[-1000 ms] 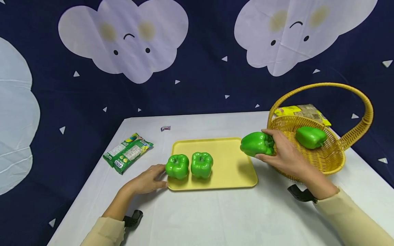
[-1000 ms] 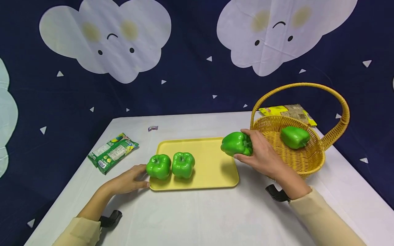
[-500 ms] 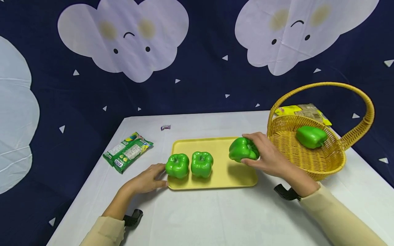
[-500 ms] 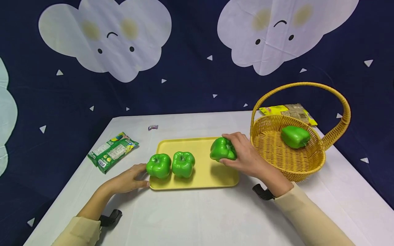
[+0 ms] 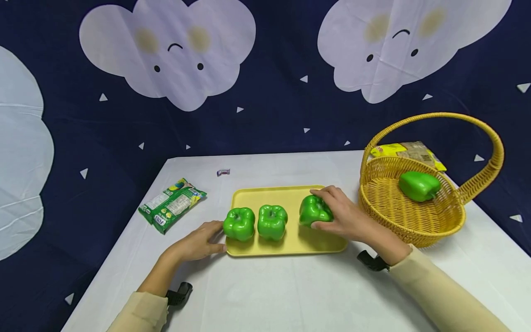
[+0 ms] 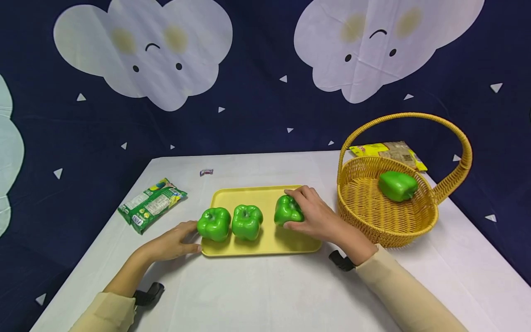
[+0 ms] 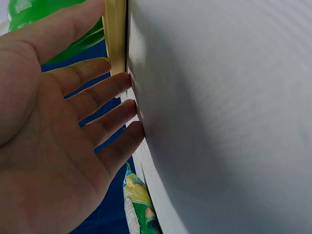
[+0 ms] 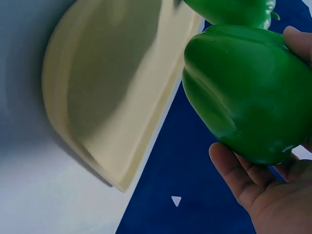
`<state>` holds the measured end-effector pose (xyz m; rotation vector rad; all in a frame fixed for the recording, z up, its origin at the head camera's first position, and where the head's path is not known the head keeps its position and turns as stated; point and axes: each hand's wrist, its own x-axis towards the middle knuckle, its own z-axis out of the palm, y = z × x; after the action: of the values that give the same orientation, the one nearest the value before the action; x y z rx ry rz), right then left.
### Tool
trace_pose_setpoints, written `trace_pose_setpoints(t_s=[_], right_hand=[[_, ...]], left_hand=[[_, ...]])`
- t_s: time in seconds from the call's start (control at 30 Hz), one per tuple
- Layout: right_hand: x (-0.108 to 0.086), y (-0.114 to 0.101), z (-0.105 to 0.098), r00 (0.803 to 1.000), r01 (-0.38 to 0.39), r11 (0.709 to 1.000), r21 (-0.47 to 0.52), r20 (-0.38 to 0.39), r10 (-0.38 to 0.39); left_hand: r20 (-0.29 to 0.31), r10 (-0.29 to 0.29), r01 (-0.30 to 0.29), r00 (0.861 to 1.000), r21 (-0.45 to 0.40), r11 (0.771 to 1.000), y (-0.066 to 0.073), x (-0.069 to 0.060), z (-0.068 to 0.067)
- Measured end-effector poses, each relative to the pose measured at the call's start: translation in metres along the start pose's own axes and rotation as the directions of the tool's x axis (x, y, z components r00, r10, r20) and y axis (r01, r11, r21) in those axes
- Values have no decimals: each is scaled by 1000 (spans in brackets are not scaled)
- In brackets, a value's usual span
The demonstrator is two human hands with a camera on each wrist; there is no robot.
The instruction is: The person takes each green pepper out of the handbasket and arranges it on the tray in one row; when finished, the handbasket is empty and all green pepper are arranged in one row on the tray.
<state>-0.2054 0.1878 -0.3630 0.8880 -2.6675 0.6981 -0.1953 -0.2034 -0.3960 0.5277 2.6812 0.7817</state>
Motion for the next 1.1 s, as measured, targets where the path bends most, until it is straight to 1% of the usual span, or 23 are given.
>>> trace_pose_setpoints(t_s=[0.17, 0.4, 0.63, 0.77, 0.87, 1.1], right_hand=[[4, -3, 7, 1000, -7, 1000, 8, 18, 7], [9, -5, 14, 999, 23, 1000, 11, 38, -23], [13, -5, 19, 997, 17, 1000, -9, 75, -16], [14, -7, 22, 997, 30, 999, -23, 78, -28], [14, -9, 24, 996, 46, 998, -33, 78, -43], [16, -10, 25, 994, 23, 999, -40, 109, -19]], left_hand=[[0, 2, -2, 1000, 3, 1000, -1, 0, 1], [-5, 10, -10, 1000, 13, 1000, 0, 0, 1], [-3, 1, -1, 1000, 6, 1000, 1, 0, 0], [-9, 26, -26, 1000, 15, 1000, 1, -1, 0], [-13, 34, -33, 999, 20, 999, 0, -1, 1], [-16, 34, -33, 999, 23, 999, 0, 0, 0]])
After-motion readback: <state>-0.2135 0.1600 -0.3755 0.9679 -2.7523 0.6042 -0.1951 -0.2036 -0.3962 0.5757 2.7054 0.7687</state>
